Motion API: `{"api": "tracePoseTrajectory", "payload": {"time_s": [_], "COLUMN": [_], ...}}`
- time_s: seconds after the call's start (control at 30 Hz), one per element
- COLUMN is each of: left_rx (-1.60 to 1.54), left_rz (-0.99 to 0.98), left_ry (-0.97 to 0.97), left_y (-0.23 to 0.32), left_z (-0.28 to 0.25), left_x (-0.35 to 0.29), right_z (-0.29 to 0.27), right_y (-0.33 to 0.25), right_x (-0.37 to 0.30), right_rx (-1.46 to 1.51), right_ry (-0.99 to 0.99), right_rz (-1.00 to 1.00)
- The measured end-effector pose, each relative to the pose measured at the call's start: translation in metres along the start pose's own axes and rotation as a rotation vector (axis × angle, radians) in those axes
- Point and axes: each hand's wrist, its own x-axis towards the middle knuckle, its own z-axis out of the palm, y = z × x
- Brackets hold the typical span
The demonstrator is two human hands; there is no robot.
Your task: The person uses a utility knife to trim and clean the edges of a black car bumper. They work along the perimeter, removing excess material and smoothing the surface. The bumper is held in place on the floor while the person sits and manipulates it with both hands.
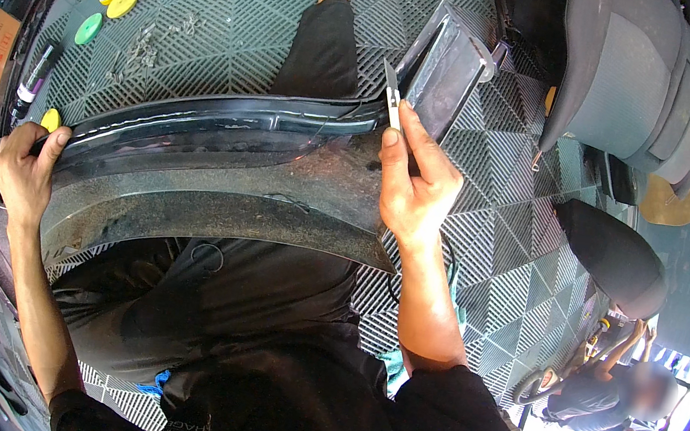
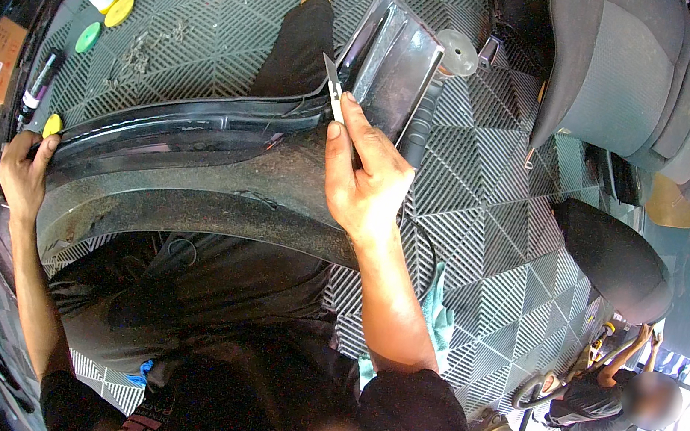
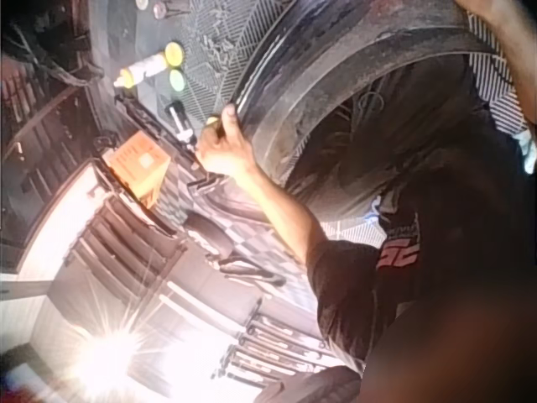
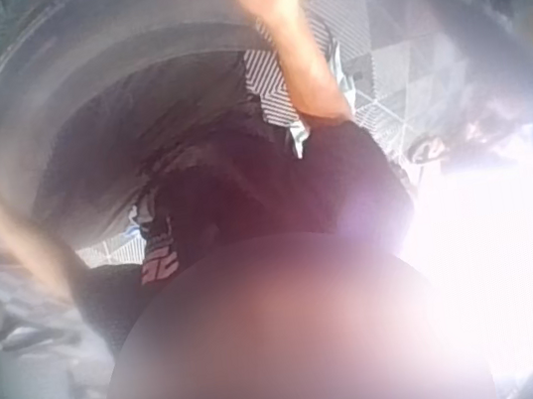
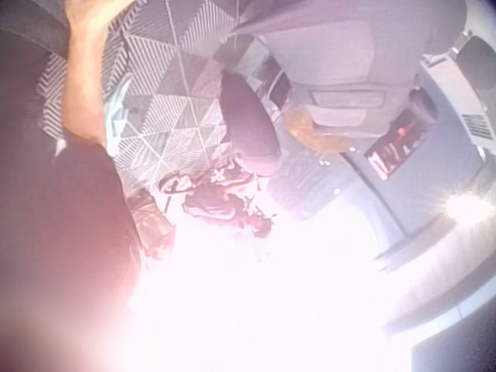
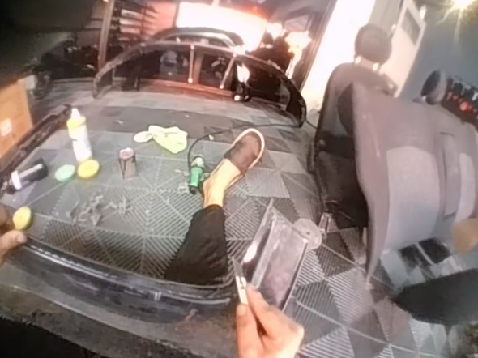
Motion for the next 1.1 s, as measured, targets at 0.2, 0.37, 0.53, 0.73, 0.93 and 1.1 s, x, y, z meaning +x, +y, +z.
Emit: {"api": "tracePoseTrajectory", "payload": {"time_s": [0.2,0.37,0.53,0.73,0.93,1.1], "left_rx": [0.014,0.001,-0.001,-0.008,-0.013,-0.010], "left_rz": [0.002,0.006,0.019,0.000,0.014,0.024], "left_ry": [-0.014,-0.001,0.011,-0.007,0.010,0.027], "left_y": [0.000,0.000,-0.001,-0.003,0.000,-0.002], "left_z": [0.000,0.000,0.001,0.001,0.003,0.004], "left_x": [0.000,0.000,0.000,0.000,0.001,-0.001], "right_z": [-0.002,-0.004,-0.004,-0.004,-0.005,-0.004], "right_y": [0.002,0.001,-0.006,-0.005,0.000,0.002], "right_x": [-0.008,-0.002,-0.007,0.000,-0.009,-0.011], "right_rx": [0.041,0.048,0.050,-0.019,-0.022,-0.005], "right_ry": [-0.011,-0.022,-0.076,-0.020,-0.043,-0.029], "right_rz": [0.060,0.077,0.159,-0.011,-0.021,-0.040]}}
